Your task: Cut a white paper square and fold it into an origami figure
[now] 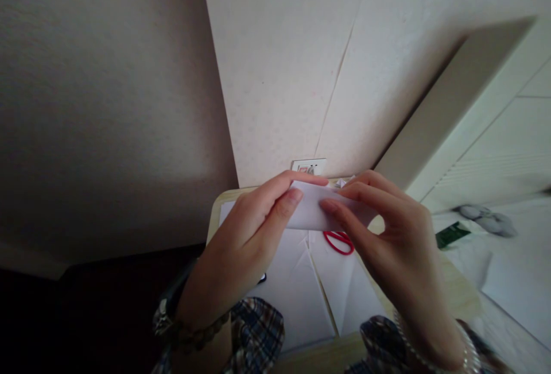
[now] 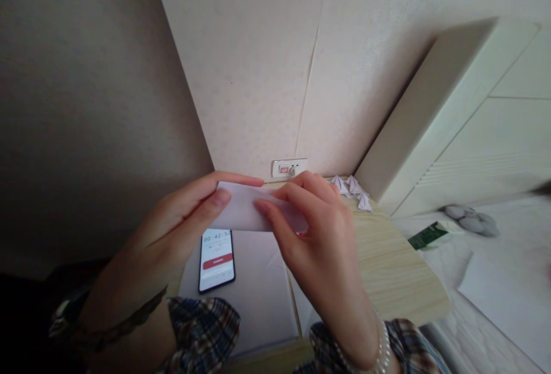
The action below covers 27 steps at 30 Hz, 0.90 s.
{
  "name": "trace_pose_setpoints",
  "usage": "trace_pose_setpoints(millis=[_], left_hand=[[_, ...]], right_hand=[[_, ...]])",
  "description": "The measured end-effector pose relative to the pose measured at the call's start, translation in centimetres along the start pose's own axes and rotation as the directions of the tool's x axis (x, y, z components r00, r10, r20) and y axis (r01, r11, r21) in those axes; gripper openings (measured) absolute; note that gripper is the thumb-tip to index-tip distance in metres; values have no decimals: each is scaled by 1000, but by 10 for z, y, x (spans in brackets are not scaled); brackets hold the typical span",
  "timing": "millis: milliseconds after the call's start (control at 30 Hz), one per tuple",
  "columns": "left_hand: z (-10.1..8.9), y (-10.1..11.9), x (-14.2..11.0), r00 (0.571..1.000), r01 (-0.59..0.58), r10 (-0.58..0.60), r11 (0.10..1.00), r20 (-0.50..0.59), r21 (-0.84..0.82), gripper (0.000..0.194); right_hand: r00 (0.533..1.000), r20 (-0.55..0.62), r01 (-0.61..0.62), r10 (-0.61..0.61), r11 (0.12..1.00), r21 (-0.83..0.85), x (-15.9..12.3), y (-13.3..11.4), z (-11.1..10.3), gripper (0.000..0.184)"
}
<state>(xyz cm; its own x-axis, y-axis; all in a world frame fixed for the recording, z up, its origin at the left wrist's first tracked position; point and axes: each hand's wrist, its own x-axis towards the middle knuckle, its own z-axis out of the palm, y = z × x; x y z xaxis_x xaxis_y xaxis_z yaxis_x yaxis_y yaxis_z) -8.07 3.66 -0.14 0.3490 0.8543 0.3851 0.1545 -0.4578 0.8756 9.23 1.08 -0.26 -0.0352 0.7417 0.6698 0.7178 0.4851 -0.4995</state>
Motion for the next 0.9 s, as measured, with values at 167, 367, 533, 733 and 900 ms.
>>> trace_pose_setpoints(millis=[167, 367, 533, 733, 900], left_hand=[[2, 1, -1, 1000, -20, 20, 1000, -13, -1, 25], [2, 1, -2, 999, -22, 22, 1000, -28, -8, 26], [4, 0, -1, 999, 6, -7, 1000, -46, -16, 26], [5, 1, -2, 996, 56, -57, 998, -70, -22, 28], [5, 1, -1, 994, 72, -74, 997, -80, -23, 28]], right_hand=[[1000, 5, -17, 17, 1000, 16, -1, -1, 0, 16], [1000, 8, -12, 12, 1000, 23, -2, -1, -1, 18], [999, 7, -39, 39, 999, 34, -1, -1, -1, 20], [1000, 13, -23, 23, 1000, 13, 0, -2, -1, 20], [1000, 13, 4, -4, 1000, -12, 0, -4, -1, 18]])
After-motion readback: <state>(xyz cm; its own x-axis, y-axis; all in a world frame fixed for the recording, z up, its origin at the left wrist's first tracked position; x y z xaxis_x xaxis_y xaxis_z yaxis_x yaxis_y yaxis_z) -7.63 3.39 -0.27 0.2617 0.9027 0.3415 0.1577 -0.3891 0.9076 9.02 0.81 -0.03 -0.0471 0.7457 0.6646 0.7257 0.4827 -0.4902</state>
